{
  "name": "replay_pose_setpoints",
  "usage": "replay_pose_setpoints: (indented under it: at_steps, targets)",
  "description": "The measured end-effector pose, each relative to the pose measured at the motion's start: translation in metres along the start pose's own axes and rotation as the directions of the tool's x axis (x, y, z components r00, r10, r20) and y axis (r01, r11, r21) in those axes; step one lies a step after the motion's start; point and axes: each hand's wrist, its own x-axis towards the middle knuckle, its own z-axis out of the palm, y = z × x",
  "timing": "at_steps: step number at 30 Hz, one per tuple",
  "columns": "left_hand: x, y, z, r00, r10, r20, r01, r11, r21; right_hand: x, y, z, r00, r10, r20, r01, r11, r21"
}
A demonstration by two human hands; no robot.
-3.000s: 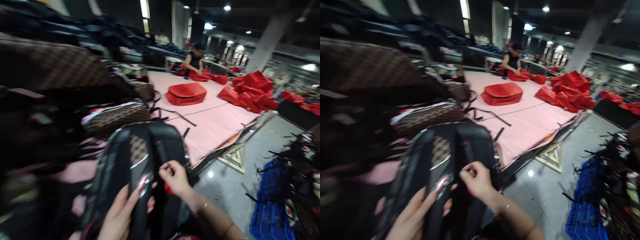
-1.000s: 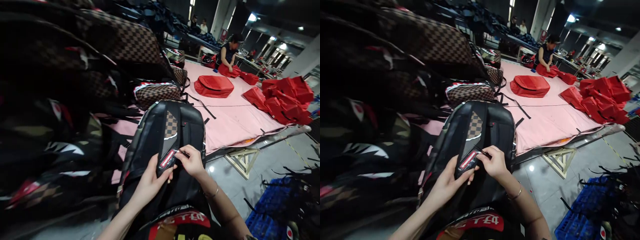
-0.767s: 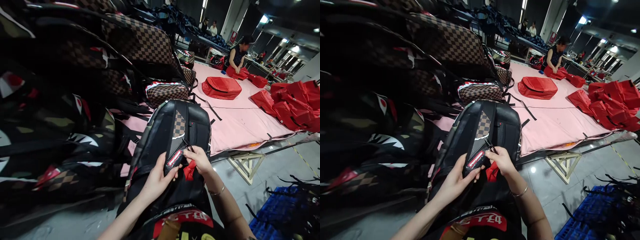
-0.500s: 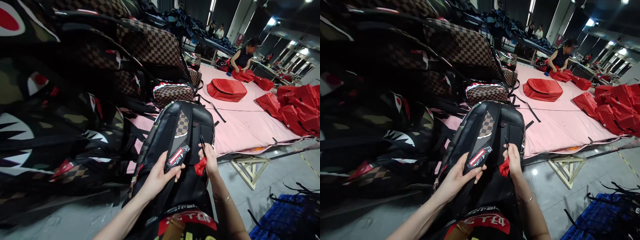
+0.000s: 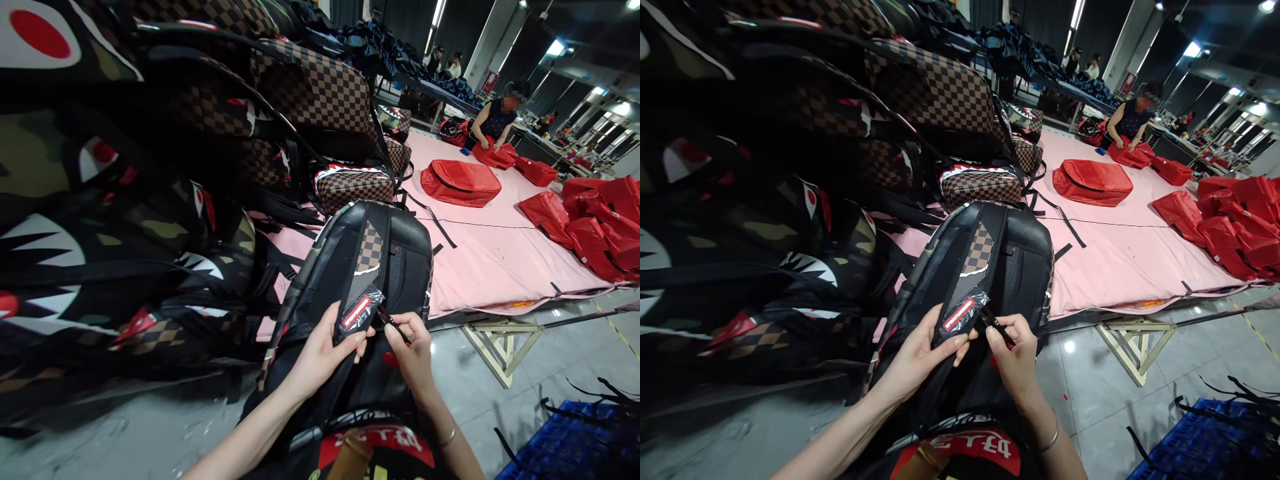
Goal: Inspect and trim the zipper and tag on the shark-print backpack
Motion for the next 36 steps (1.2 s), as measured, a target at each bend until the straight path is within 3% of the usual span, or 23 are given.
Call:
replay_pose_setpoints:
  at_steps: [5, 10, 19, 26, 32, 34, 36]
  targets:
    - [-0.002, -0.002, 0.000, 1.000, 0.010, -0.014, -0.010, 0.999, 0.042, 0.005, -0.011, 0.005, 0.996, -0.087, 0.002, 0.086, 0.988, -0.129]
    - [-0.003, -0.002, 0.000, 1.000, 0.016, 0.010, -0.017, 0.997, 0.078, 0.011, -0.009, 0.005, 0.988, -0.149, 0.040, 0.153, 0.977, -0.148]
    - [-0.007, 0.004, 0.000, 1.000, -0.007, 0.017, 0.005, 0.994, 0.109, 0.021, -0.002, 0.002, 0.981, -0.183, 0.070, 0.190, 0.974, -0.120]
    - [-0.008, 0.002, -0.004, 0.999, -0.003, 0.053, -0.001, 0.997, 0.077, 0.026, 0.000, -0.012, 0.980, -0.075, 0.187, 0.100, 0.987, -0.128]
    - [-0.010, 0.004, -0.005, 0.999, -0.006, 0.048, 0.002, 0.996, 0.092, 0.037, -0.011, -0.012, 0.954, -0.155, 0.257, 0.206, 0.960, -0.188]
    - [-0.011, 0.005, -0.005, 0.999, -0.009, 0.046, 0.005, 0.997, 0.082, 0.040, -0.011, -0.010, 0.947, -0.180, 0.264, 0.224, 0.964, -0.145]
    - [-0.012, 0.005, -0.006, 0.999, -0.007, 0.053, 0.003, 0.998, 0.069, 0.044, -0.010, -0.009, 0.946, -0.167, 0.278, 0.171, 0.985, 0.009]
